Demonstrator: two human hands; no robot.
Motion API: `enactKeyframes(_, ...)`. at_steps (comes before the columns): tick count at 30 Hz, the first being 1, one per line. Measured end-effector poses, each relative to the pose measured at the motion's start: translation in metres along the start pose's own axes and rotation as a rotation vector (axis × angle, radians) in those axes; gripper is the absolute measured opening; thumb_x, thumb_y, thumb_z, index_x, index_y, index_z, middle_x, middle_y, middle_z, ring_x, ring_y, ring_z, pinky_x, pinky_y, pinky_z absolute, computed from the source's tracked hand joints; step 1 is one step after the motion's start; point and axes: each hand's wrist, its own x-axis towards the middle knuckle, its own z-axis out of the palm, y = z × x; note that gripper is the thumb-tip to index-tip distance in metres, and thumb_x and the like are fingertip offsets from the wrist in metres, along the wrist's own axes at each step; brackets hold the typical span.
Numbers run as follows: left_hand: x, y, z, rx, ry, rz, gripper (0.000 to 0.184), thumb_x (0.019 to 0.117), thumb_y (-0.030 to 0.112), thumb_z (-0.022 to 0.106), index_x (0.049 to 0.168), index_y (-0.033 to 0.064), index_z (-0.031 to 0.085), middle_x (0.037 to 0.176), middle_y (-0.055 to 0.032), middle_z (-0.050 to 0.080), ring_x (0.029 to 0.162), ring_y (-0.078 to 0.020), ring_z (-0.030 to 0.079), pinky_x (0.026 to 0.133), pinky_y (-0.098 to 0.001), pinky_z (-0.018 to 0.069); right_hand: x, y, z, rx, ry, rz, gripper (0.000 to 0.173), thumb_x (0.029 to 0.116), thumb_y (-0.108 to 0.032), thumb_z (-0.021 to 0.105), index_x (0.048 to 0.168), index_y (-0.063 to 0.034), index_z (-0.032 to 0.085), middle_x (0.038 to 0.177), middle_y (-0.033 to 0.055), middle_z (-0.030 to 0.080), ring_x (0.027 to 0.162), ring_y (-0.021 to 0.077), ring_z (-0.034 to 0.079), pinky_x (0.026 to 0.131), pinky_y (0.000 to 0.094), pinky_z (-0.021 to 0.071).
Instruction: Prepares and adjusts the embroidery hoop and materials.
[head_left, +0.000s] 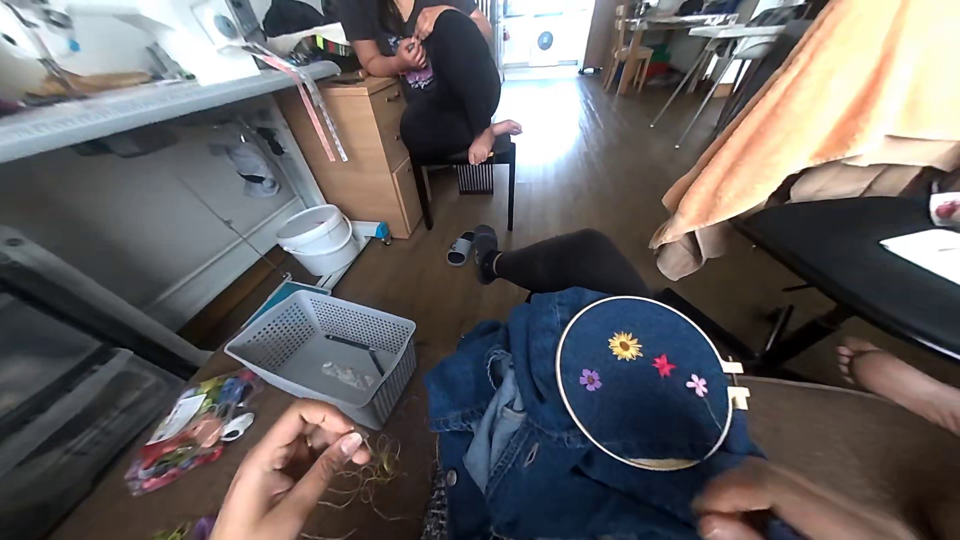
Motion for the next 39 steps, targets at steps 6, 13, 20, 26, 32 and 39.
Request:
enactKeyframes(6, 0.006, 0.019, 0.032, 0.0, -0.074, 0.037, 0.018, 0.0957, 0.016, 0.07, 0.109, 0.0256, 0.064, 0.088, 0.0185, 0.067, 0.069, 0.009, 0.057, 0.061, -0.0096, 0.0473, 0.064, -0.023, 0.101, 0.529, -0.283, -0.055, 0.037, 0.1, -0.017, 0.06, 0.128, 0.0078, 0.056, 0.126, 0.0189, 0.068, 0.116, 0.0253, 0.068, 0.095, 0.044, 0.0576)
enactKeyframes(13, 0.01, 0.009, 0.034, 0.028, -0.037, 0.009, 0.018, 0.0919, 0.013, 0.073, 0.104, 0.0229, 0.064, 0.088, 0.0176, 0.068, 0.064, 0.0096, 0.053, 0.055, -0.0092, 0.0437, 0.106, -0.021, 0.15, 0.807, -0.44, 0.23, 0.023, 0.1021, -0.009, 0.056, 0.119, 0.0056, 0.058, 0.089, 0.0062, 0.063, 0.076, 0.0091, 0.064, 0.073, 0.0269, 0.0559)
enactKeyframes(20, 0.008, -0.034, 0.015, 0.086, -0.089, 0.066, 0.01, 0.0967, 0.029, 0.069, 0.105, 0.025, 0.073, 0.091, 0.0177, 0.07, 0.064, 0.0127, 0.052, 0.057, -0.0062, 0.0421, 0.107, -0.016, 0.131, 0.831, -0.484, 0.331, 0.018, 0.1058, -0.013, 0.046, 0.1, -0.0083, 0.062, 0.073, -0.0084, 0.049, 0.053, -0.0028, 0.041, 0.048, 0.014, 0.0346)
enactKeyframes(26, 0.01, -0.025, 0.024, -0.039, -0.18, 0.065, 0.014, 0.097, 0.03, 0.07, 0.111, 0.0268, 0.072, 0.096, 0.0181, 0.072, 0.073, 0.0106, 0.06, 0.063, -0.0084, 0.0499, 0.106, -0.012, 0.137, 0.72, -0.448, 0.362, 0.038, 0.104, -0.024, 0.057, 0.135, -0.0008, 0.052, 0.085, 0.0006, 0.058, 0.065, 0.0047, 0.055, 0.058, 0.021, 0.0475)
enactKeyframes(32, 0.016, -0.036, 0.032, -0.032, -0.186, 0.129, 0.014, 0.0989, 0.029, 0.068, 0.111, 0.0237, 0.072, 0.097, 0.0143, 0.072, 0.077, 0.008, 0.063, 0.068, -0.0097, 0.0516, 0.099, -0.008, 0.151, 0.636, -0.512, 0.202, 0.03, 0.1068, -0.016, 0.045, 0.095, 0.0023, 0.067, 0.069, -0.0004, 0.054, 0.059, 0.0025, 0.047, 0.057, 0.0203, 0.0407)
enactKeyframes(39, 0.008, -0.108, 0.004, 0.038, -0.382, -0.076, 0.024, 0.1022, 0.026, 0.059, 0.1, 0.0101, 0.076, 0.092, 0.0076, 0.076, 0.084, 0.0044, 0.068, 0.08, -0.0179, 0.0565, 0.097, 0.003, 0.097, 0.727, -0.292, 0.113, 0.027, 0.1071, -0.018, 0.044, 0.088, -0.0122, 0.062, 0.068, -0.0143, 0.049, 0.056, -0.0085, 0.041, 0.051, 0.0102, 0.0341)
